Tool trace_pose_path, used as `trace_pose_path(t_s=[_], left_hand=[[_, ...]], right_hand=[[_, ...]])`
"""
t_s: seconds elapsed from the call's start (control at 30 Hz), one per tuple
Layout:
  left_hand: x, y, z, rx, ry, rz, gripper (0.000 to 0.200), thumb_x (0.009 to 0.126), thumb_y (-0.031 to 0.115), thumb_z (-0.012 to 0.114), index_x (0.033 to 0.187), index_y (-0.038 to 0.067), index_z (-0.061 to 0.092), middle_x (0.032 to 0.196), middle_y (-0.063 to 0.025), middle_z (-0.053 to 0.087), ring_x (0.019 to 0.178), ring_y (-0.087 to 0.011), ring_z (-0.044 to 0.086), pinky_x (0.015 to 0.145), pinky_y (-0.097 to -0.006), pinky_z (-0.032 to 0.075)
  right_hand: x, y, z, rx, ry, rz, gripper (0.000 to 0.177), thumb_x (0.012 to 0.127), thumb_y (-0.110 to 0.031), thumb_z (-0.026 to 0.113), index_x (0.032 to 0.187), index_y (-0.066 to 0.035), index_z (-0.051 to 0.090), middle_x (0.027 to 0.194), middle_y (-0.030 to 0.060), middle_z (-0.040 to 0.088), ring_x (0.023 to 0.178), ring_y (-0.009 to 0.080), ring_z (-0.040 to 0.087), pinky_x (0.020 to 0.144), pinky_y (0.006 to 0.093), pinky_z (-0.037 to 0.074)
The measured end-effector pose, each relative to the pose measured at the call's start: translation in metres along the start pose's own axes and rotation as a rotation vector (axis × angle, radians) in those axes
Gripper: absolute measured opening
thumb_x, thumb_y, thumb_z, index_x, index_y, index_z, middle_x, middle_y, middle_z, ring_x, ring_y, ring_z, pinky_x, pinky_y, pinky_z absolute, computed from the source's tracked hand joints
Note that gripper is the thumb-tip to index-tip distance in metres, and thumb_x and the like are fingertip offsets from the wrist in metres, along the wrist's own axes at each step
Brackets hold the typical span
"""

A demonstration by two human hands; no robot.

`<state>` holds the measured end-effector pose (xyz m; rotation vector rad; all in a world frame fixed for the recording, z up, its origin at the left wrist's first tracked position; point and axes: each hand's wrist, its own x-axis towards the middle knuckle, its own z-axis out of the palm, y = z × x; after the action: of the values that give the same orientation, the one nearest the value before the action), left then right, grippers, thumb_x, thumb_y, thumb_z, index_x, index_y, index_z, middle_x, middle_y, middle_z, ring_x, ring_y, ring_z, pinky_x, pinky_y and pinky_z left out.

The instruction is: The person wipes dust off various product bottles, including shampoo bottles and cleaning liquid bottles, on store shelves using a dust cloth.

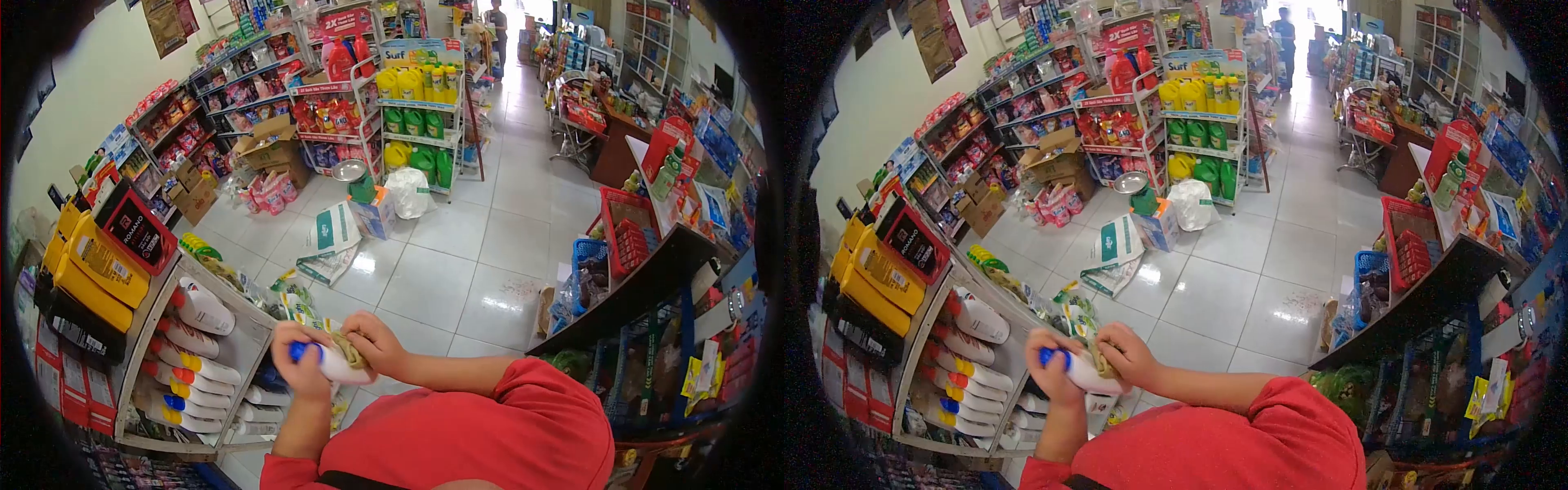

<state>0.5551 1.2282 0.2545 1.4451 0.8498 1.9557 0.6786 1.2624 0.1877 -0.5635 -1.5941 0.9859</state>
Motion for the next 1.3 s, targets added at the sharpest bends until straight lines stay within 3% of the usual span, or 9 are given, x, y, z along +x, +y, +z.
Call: trace_pose_path(t_s=[0.07, 0.27, 0.57, 0.67, 0.8, 1.0, 1.1, 1.2, 1.3], left_hand=[[0.012, 0.007, 0.000, -0.028, 0.115, 0.014, 0.017, 0.064, 0.000, 0.046, 0.079, 0.004, 0.041, 0.078, -0.0081, 0.039, 0.064, -0.0186, 0.053, 0.066, -0.0322, 0.046], [-0.015, 0.001, 0.004, 0.170, -0.180, -0.027, 0.015, 0.067, -0.002, 0.048, 0.079, 0.004, 0.043, 0.089, -0.0109, 0.044, 0.088, -0.0240, 0.051, 0.084, -0.0377, 0.042], [0.017, 0.028, -0.018, -0.074, 0.079, 0.256, 0.014, 0.065, 0.004, 0.049, 0.075, 0.005, 0.038, 0.089, -0.0087, 0.035, 0.097, -0.0270, 0.045, 0.100, -0.0537, 0.028], [0.010, 0.035, -0.021, -0.138, 0.074, 0.202, 0.015, 0.066, 0.003, 0.052, 0.073, 0.005, 0.038, 0.090, -0.0098, 0.036, 0.101, -0.0282, 0.046, 0.101, -0.0515, 0.030], [-0.018, 0.016, -0.018, 0.011, -0.313, -0.006, 0.017, 0.067, 0.008, 0.056, 0.074, 0.006, 0.041, 0.082, -0.0083, 0.040, 0.103, -0.0280, 0.046, 0.098, -0.0483, 0.032], [0.010, 0.021, -0.025, -0.271, -0.034, 0.019, 0.018, 0.066, 0.010, 0.055, 0.077, 0.006, 0.041, 0.079, -0.0063, 0.040, 0.087, -0.0246, 0.048, 0.096, -0.0467, 0.034], [0.024, 0.034, -0.036, -0.540, 0.132, -0.016, 0.020, 0.067, 0.011, 0.055, 0.078, 0.006, 0.040, 0.079, -0.0058, 0.039, 0.082, -0.0230, 0.047, 0.094, -0.0460, 0.036], [0.019, 0.026, -0.034, -0.675, 0.008, -0.075, 0.021, 0.070, 0.013, 0.056, 0.078, 0.006, 0.038, 0.079, -0.0054, 0.038, 0.081, -0.0227, 0.047, 0.091, -0.0450, 0.038], [0.013, 0.015, -0.039, -0.634, 0.005, -0.144, 0.021, 0.072, 0.014, 0.056, 0.079, 0.007, 0.037, 0.079, -0.0051, 0.037, 0.066, -0.0191, 0.048, 0.070, -0.0389, 0.045]], right_hand=[[-0.005, -0.012, 0.001, -0.038, 0.033, -0.062, 0.011, 0.080, -0.006, 0.053, 0.091, -0.003, 0.052, 0.091, 0.0103, 0.051, 0.087, 0.0226, 0.049, 0.078, 0.0311, 0.039], [0.006, -0.046, 0.002, -0.004, 0.079, -0.222, 0.014, 0.077, -0.005, 0.055, 0.090, -0.004, 0.051, 0.093, 0.0122, 0.051, 0.086, 0.0256, 0.049, 0.077, 0.0329, 0.040], [-0.003, -0.038, 0.012, -0.064, -0.056, -0.306, 0.015, 0.072, -0.002, 0.060, 0.085, -0.006, 0.053, 0.092, 0.0126, 0.052, 0.081, 0.0246, 0.051, 0.071, 0.0321, 0.042], [-0.006, -0.032, 0.019, -0.028, -0.036, -0.242, 0.012, 0.074, -0.001, 0.058, 0.084, -0.005, 0.053, 0.090, 0.0114, 0.052, 0.081, 0.0231, 0.051, 0.071, 0.0307, 0.041], [0.005, -0.013, 0.020, 0.027, -0.021, 0.017, 0.008, 0.079, -0.003, 0.051, 0.087, -0.003, 0.052, 0.090, 0.0099, 0.052, 0.081, 0.0205, 0.050, 0.074, 0.0288, 0.040], [-0.009, 0.004, 0.024, 0.178, -0.146, 0.204, 0.011, 0.085, -0.008, 0.047, 0.092, -0.002, 0.051, 0.088, 0.0061, 0.052, 0.081, 0.0140, 0.049, 0.073, 0.0256, 0.040], [-0.017, -0.001, 0.025, 0.720, -0.289, 0.706, 0.026, 0.091, -0.026, 0.039, 0.103, -0.005, 0.049, 0.093, 0.0048, 0.054, 0.083, 0.0131, 0.052, 0.075, 0.0257, 0.043], [-0.024, -0.008, 0.033, 1.124, -0.251, 1.025, 0.046, 0.092, -0.044, 0.031, 0.117, -0.008, 0.044, 0.102, 0.0055, 0.055, 0.090, 0.0134, 0.054, 0.076, 0.0256, 0.045], [-0.021, -0.022, 0.030, 1.238, -0.215, 1.107, 0.056, 0.088, -0.057, 0.031, 0.118, -0.012, 0.046, 0.105, 0.0036, 0.058, 0.091, 0.0134, 0.058, 0.074, 0.0293, 0.048]])
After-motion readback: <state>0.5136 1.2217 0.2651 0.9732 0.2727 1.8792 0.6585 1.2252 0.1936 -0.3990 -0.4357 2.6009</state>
